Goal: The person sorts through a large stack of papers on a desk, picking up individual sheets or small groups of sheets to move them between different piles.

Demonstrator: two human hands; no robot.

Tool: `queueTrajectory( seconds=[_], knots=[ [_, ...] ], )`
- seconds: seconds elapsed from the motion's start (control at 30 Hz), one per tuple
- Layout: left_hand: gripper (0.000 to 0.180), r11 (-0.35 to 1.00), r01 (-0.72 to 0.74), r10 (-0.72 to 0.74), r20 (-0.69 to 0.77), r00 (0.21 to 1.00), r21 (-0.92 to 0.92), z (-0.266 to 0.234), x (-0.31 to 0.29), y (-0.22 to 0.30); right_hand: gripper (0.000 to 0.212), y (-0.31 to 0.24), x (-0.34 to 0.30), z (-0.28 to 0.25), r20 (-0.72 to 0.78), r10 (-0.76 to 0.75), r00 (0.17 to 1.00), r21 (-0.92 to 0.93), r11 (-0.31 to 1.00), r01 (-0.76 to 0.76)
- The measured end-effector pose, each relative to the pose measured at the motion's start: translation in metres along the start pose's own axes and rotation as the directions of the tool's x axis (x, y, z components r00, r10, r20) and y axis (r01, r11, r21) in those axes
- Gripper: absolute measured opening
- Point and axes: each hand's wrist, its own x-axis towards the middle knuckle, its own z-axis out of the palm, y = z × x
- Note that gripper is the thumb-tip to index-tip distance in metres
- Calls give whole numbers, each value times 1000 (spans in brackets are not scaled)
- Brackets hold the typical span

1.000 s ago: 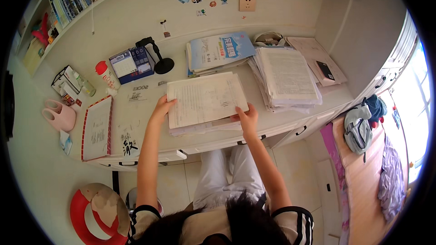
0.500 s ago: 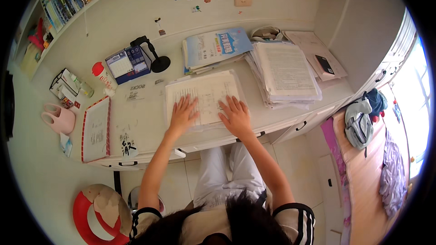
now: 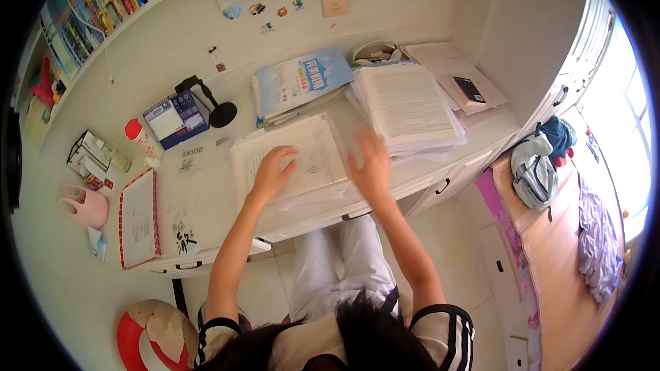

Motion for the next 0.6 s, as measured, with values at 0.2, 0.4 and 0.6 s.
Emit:
queueTrajectory(
  seconds=[0.2, 0.4, 0.6],
  knots=[
    [40, 500, 6, 80, 53, 995, -866, 72, 86, 98, 46, 96, 38, -84, -201, 328, 923, -379, 843, -382],
    [55, 600, 87, -127, 13, 992, -796, 114, 106, 131, 66, 120, 34, -90, -66, 508, 859, -406, 773, -488],
    [58, 405, 268, -253, 175, 952, -874, 92, 114, 131, 62, 131, 45, -101, -16, 611, 791, -437, 707, -555]
  ],
)
